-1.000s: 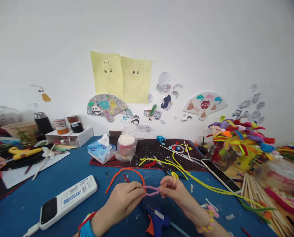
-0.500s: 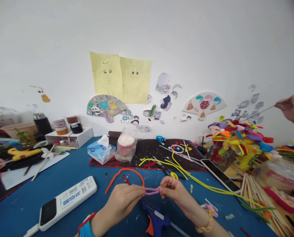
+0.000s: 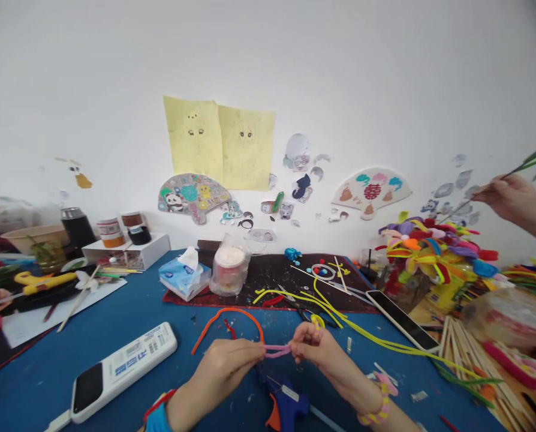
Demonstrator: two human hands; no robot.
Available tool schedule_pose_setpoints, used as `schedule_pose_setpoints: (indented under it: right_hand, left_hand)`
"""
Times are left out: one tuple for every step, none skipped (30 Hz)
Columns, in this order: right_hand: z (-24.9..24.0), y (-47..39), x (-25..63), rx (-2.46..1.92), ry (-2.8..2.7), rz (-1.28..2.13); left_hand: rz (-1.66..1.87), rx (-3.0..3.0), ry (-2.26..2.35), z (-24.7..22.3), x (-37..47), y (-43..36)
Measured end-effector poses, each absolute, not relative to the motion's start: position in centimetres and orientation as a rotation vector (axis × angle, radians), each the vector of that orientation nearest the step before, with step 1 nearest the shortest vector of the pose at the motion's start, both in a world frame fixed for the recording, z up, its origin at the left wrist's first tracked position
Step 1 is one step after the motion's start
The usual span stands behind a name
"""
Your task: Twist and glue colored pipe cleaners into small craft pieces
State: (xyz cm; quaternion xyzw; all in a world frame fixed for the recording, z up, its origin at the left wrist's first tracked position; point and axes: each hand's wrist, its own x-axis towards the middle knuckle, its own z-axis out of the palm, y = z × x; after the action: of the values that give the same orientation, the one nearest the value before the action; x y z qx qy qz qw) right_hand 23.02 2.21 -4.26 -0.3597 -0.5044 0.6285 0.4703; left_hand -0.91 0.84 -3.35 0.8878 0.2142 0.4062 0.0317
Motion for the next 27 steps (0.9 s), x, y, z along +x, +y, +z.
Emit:
schedule_pose_setpoints:
  right_hand:
    - [-4.33,2.24,23.02,-0.881,-1.232,1.544]
    - [-4.36,2.24,23.01,-0.881,-1.229,1.548]
    - [-4.35,2.23,23.01,-0.883,-1.228,1.55]
    - [-4.3,2.19,23.0,-0.886,-1.227,1.55]
    - [-4.23,2.15,23.0,-0.888,-1.225,1.548]
    - [-4.14,2.1,23.01,-0.891,-1.225,1.547]
    - [-4.05,2.05,23.01,-0.894,-1.226,1.546]
    - [-3.98,2.02,23.03,-0.897,-1.226,1.545]
    - [-3.93,2.01,23.04,-0.901,-1.226,1.543]
    - [-3.92,2.02,23.06,-0.904,-1.227,1.541]
    - [-3.95,2.04,23.08,-0.906,-1.228,1.538]
    - [-4.01,2.07,23.09,-0.906,-1.227,1.537]
    - [-4.09,2.1,23.1,-0.904,-1.225,1.537]
    - [-4.17,2.13,23.1,-0.904,-1.224,1.538]
    - [-4.25,2.15,23.09,-0.903,-1.218,1.54]
    - [-4.3,2.16,23.07,-0.903,-1.212,1.541]
    - [-4.32,2.16,23.04,-0.9,-1.206,1.54]
    - [-4.3,2.16,23.01,-0.899,-1.199,1.537]
    - [-4.25,2.15,22.98,-0.898,-1.194,1.534]
    - [-4.18,2.15,22.95,-0.897,-1.189,1.531]
    - [-4.11,2.15,22.93,-0.898,-1.185,1.528]
    - [-4.04,2.14,22.92,-0.901,-1.183,1.526]
    - [-4.0,2.14,22.92,-0.906,-1.181,1.525]
    - [-3.98,2.14,22.92,-0.91,-1.181,1.524]
    - [-3.99,2.14,22.93,-0.914,-1.182,1.522]
    - [-4.03,2.14,22.93,-0.916,-1.184,1.521]
    - [-4.08,2.13,22.93,-0.917,-1.186,1.521]
  left_hand:
    - [1.246,2.724,0.656,-3.37,-0.91,0.84]
    - [1.242,2.716,0.653,-3.39,-0.92,0.85]
    - [1.236,2.708,0.652,-3.43,-0.92,0.86]
    - [1.231,2.704,0.649,-3.47,-0.93,0.88]
    - [1.225,2.703,0.646,-3.52,-0.93,0.89]
    - [1.216,2.704,0.642,-3.56,-0.93,0.9]
    - [1.206,2.705,0.64,-3.59,-0.93,0.9]
    - [1.199,2.706,0.637,-3.6,-0.93,0.89]
    - [1.193,2.707,0.631,-3.59,-0.93,0.88]
    - [1.189,2.707,0.625,-3.56,-0.93,0.86]
    - [1.185,2.708,0.62,-3.52,-0.93,0.84]
    - [1.183,2.71,0.615,-3.46,-0.93,0.82]
    - [1.183,2.713,0.608,-3.4,-0.92,0.8]
    - [1.183,2.714,0.602,-3.35,-0.91,0.78]
    - [1.186,2.714,0.598,-3.31,-0.9,0.77]
    - [1.191,2.713,0.593,-3.29,-0.89,0.76]
    - [1.196,2.712,0.589,-3.29,-0.87,0.76]
    - [1.202,2.71,0.591,-3.3,-0.86,0.76]
    - [1.203,2.709,0.597,-3.33,-0.85,0.75]
    - [1.202,2.708,0.607,-3.37,-0.83,0.75]
    - [1.198,2.706,0.619,-3.41,-0.82,0.73]
    - [1.193,2.702,0.631,-3.44,-0.81,0.71]
    - [1.186,2.7,0.642,-3.47,-0.79,0.68]
    - [1.18,2.701,0.648,-3.5,-0.78,0.65]
    - [1.176,2.704,0.652,-3.52,-0.76,0.63]
    - [1.173,2.708,0.655,-3.54,-0.75,0.61]
    - [1.169,2.712,0.658,-3.56,-0.74,0.61]
